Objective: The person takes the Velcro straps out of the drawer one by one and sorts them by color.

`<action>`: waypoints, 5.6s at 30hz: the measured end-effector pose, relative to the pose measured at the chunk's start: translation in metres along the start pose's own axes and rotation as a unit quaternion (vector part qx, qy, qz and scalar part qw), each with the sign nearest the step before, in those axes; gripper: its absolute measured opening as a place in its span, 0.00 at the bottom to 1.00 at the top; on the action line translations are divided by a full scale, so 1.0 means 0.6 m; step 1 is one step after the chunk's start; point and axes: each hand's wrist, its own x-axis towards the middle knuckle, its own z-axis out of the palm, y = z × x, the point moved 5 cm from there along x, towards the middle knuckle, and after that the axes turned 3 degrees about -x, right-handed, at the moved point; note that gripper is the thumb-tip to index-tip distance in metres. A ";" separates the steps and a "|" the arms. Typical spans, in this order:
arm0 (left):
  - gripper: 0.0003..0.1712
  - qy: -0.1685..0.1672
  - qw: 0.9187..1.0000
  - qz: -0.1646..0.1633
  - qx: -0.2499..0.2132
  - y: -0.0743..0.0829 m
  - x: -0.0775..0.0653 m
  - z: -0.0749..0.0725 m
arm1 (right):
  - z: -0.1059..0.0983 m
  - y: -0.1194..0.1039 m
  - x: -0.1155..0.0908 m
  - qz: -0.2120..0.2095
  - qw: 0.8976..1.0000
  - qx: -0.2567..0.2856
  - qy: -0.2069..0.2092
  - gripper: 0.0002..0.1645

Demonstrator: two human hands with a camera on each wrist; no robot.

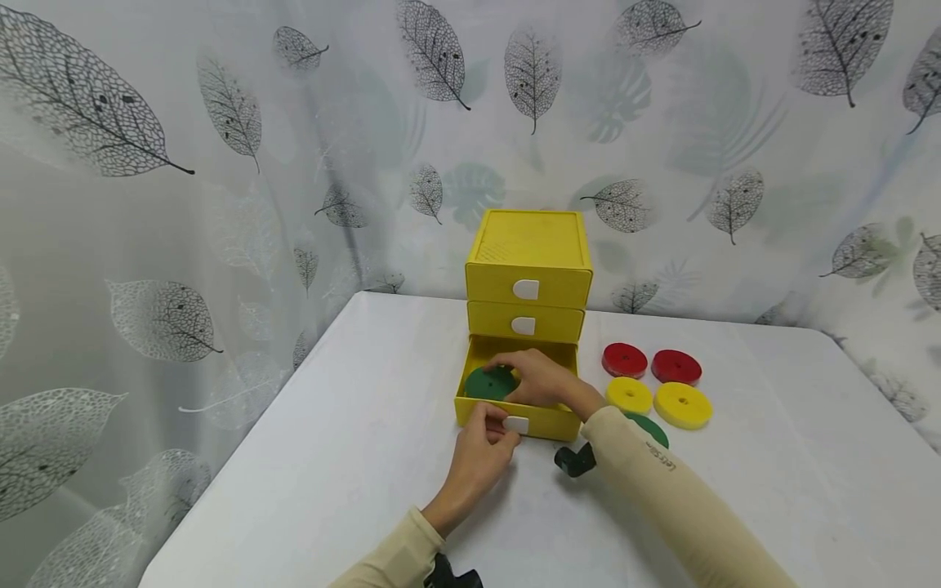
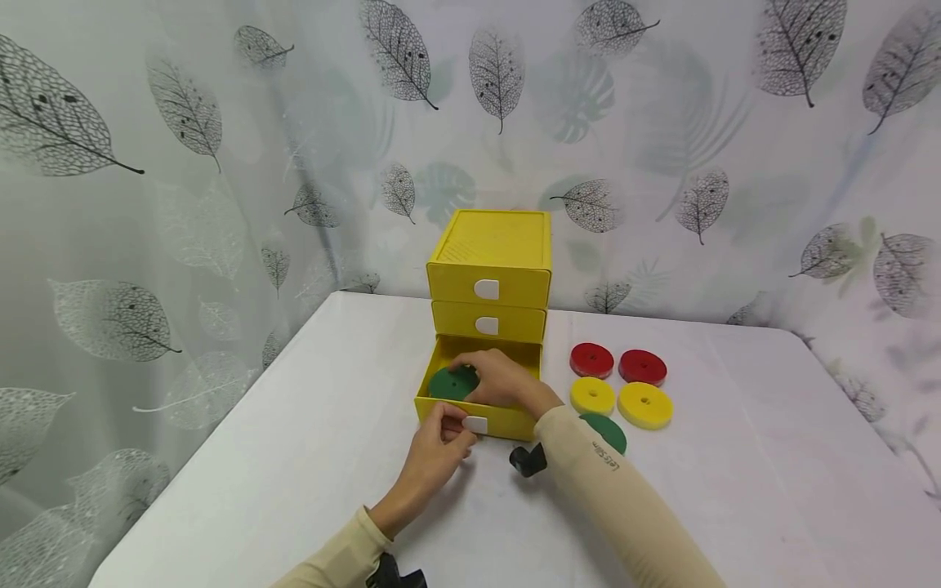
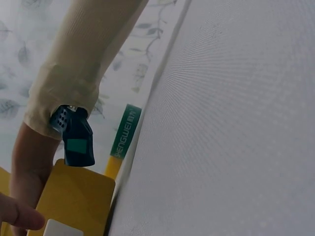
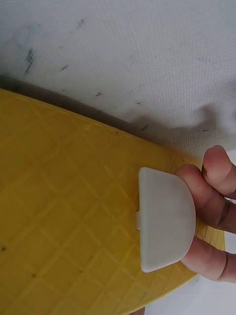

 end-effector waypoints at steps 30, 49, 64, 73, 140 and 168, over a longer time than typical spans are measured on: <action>0.15 0.001 1.000 0.011 0.002 0.000 0.001 0.001 | -0.024 -0.004 -0.021 0.028 0.998 0.032 0.049 0.32; 0.16 -0.001 1.000 0.014 0.001 0.000 0.001 0.002 | -0.043 -0.023 -0.031 0.024 0.997 0.034 0.068 0.33; 0.15 -0.004 1.000 0.011 0.000 -0.004 0.001 0.003 | -0.061 -0.032 -0.049 0.026 0.995 0.029 0.095 0.34; 0.15 -0.004 1.000 0.011 -0.005 -0.005 0.003 0.003 | -0.076 -0.032 -0.067 0.039 0.993 0.042 0.106 0.36; 0.15 0.002 1.000 0.016 -0.008 -0.002 0.002 0.006 | -0.152 -0.011 -0.170 0.065 0.984 0.036 0.159 0.37; 0.16 0.011 1.000 0.009 0.000 0.000 0.005 0.004 | -0.174 0.002 -0.224 0.080 0.984 0.005 0.157 0.39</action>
